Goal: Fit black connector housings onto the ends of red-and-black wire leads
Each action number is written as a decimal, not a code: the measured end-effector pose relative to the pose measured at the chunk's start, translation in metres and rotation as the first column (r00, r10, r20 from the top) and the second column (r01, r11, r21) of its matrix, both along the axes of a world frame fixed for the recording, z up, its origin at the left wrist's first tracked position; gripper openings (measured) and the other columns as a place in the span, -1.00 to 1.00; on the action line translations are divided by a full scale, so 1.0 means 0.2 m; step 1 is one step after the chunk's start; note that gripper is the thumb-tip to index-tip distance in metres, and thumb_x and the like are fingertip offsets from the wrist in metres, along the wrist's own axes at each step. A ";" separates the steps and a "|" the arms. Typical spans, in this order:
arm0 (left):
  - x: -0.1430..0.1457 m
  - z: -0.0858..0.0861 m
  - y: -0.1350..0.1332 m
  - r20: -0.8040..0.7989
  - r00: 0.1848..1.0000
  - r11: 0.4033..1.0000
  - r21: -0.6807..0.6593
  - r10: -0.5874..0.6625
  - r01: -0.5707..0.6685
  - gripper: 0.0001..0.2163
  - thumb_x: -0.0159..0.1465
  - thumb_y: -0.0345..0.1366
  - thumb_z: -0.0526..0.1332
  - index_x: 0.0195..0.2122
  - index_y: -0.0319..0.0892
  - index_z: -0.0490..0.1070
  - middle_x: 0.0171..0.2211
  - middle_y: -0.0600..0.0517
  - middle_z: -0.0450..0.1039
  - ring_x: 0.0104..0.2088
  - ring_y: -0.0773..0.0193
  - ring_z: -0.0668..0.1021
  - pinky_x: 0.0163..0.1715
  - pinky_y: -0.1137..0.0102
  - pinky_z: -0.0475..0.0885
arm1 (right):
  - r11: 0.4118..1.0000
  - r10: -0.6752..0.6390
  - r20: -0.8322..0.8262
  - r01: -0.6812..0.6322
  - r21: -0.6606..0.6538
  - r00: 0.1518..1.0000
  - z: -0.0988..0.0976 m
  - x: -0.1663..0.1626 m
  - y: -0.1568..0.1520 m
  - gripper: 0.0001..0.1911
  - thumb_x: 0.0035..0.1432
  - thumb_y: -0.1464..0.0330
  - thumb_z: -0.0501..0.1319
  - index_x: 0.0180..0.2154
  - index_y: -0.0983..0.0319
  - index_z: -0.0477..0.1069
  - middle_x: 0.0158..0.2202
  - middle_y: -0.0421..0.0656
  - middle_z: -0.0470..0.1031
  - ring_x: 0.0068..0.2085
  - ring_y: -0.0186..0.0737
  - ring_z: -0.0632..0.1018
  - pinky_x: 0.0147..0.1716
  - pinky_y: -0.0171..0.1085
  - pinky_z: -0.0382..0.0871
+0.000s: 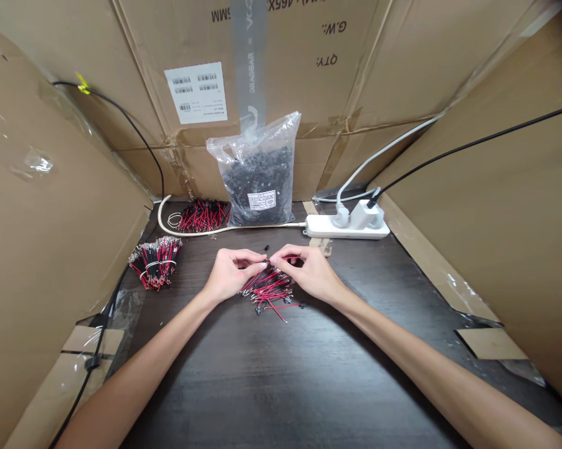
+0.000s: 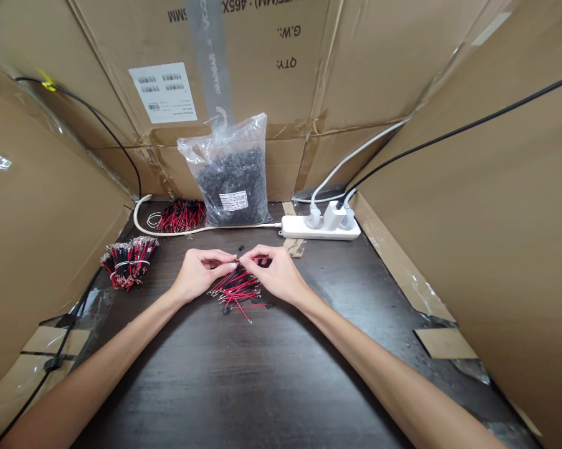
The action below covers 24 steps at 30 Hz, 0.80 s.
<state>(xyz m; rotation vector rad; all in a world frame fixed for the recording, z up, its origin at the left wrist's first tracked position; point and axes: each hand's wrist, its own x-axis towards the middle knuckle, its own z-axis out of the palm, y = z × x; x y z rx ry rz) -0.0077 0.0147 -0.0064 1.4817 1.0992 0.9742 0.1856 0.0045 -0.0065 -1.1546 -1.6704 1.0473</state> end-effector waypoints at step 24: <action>0.02 0.02 0.00 0.085 0.996 0.993 -0.115 0.023 -0.013 -0.74 0.00 -0.26 0.46 -0.30 -0.27 0.60 -0.39 -0.07 0.61 -0.43 0.30 0.58 -0.35 0.41 0.49 | 0.994 -0.012 -0.085 0.003 -0.110 0.996 -0.03 0.00 0.02 -0.68 0.10 0.10 0.30 -0.37 0.24 0.58 -0.40 -0.11 0.60 -0.42 -0.21 0.50 -0.38 -0.22 0.38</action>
